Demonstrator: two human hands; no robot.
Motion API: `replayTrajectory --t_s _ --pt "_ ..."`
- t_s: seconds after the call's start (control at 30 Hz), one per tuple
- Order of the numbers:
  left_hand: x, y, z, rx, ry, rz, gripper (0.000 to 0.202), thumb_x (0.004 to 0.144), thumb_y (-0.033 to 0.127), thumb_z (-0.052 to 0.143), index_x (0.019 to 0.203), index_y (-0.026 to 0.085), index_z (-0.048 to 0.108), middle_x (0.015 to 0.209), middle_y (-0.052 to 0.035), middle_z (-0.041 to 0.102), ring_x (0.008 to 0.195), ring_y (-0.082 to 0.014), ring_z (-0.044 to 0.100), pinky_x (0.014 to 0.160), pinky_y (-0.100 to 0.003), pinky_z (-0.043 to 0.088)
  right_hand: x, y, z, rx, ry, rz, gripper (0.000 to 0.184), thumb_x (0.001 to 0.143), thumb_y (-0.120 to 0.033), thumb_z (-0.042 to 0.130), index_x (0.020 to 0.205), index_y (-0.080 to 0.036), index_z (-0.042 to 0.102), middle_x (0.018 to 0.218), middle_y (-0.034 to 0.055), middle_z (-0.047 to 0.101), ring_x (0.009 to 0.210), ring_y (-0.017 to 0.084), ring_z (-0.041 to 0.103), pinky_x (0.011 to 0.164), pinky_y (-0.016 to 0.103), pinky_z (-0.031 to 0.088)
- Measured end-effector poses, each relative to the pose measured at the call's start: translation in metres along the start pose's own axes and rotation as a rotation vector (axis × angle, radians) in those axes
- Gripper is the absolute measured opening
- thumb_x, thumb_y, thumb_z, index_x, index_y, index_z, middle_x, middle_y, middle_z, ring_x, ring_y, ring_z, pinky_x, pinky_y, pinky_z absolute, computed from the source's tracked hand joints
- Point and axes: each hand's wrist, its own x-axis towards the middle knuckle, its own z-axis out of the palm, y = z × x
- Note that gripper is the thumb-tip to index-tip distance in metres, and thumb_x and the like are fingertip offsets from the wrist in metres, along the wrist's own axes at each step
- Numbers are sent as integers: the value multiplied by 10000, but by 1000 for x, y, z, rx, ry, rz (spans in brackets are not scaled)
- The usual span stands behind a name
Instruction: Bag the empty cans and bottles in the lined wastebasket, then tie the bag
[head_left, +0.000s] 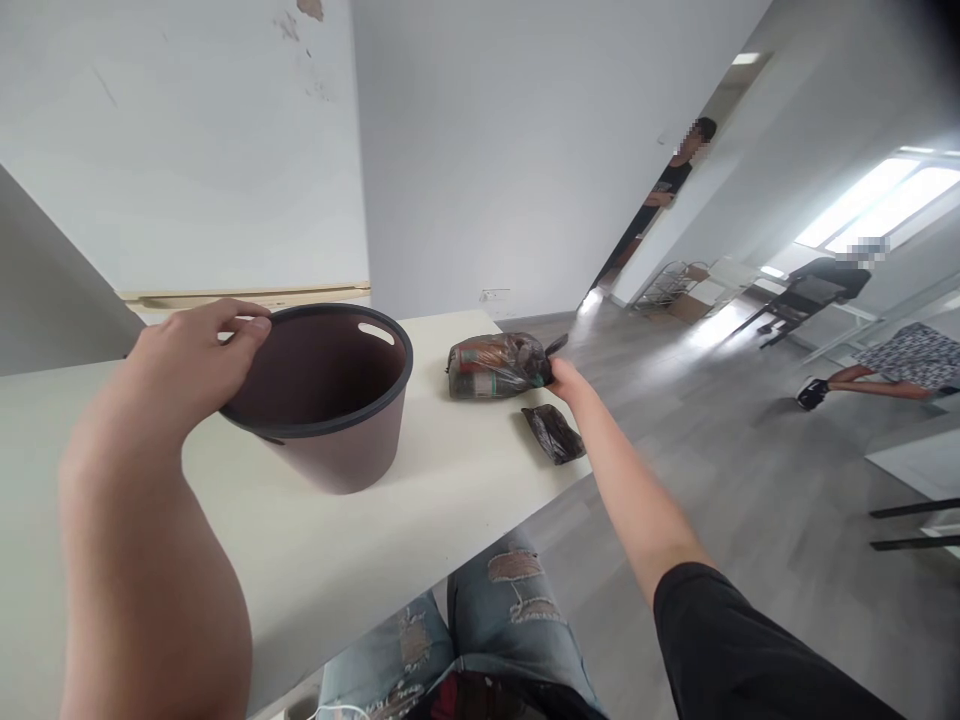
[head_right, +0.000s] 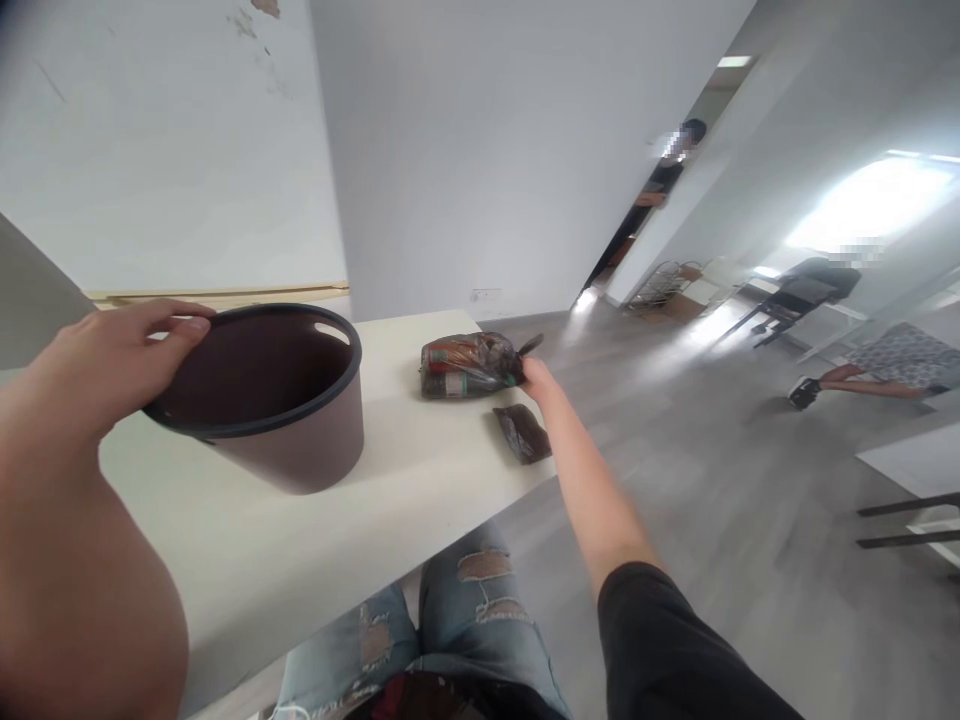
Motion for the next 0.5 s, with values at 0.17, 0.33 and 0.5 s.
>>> replayTrajectory --t_s 0.17,0.33,0.5 --pt "0 3 -4 46 7 0 358 892 564 640 1149 372 800 899 -32 725 863 -287 601 1022 -568 490 6 8 -10 -92 -73 61 174 696 -31 652 839 -126 684 635 26 659 644 173 613 639 289 558" --pt "0 2 -8 68 -3 -37 327 860 567 658 1087 386 808 892 -21 740 911 -312 634 987 -562 520 3 17 -19 -122 -89 21 236 675 -43 690 891 -137 716 660 16 689 672 171 610 663 288 556" --pt "-1 4 -10 93 18 -30 345 844 558 690 1099 360 812 887 -15 748 888 -293 647 1023 -562 506 3 13 -25 -119 -47 -68 213 703 -146 724 917 -146 723 679 7 703 727 179 625 723 298 561"
